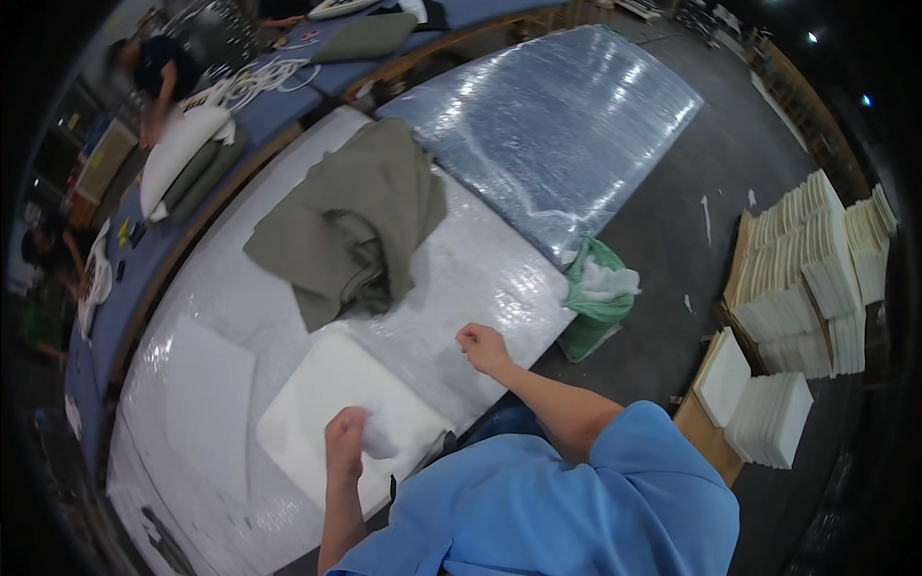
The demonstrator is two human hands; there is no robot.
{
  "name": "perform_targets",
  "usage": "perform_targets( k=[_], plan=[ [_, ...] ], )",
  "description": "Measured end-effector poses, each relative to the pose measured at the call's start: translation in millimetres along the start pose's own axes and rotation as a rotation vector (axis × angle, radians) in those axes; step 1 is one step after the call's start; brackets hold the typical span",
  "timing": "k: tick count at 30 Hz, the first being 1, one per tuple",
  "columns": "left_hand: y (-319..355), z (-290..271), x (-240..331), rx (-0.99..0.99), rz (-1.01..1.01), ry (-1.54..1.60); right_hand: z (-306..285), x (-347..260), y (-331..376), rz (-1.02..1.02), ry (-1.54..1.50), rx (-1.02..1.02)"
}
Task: The person folds a green fabric item and places it on a stack. Then they pick up a white foam sheet, fold it multiple times, and roll it into a tight cylinder on the table.
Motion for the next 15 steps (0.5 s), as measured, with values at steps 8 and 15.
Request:
perform_targets(
  k=[8,15],
  plan=[
    [-16.8,70.9,-9.5,0.229,-0.263,0.232,-253.7,112.6,-86.4,0.058,0.339,0.43],
    [-4.1,102.5,-1.3,0.304,-0.251,0.223,-331.6,112.8,-194.0,-0.111,0.525,0.658]
  ],
)
Point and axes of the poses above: each hand's wrist, its own y-axis away from the middle knuckle, its own z-axis out of the palm, x = y × z, the point moved 5 cm from there along -y, towards the middle knuckle, and after that the axes turned 6 degrees about x, right-handed, at the moved point
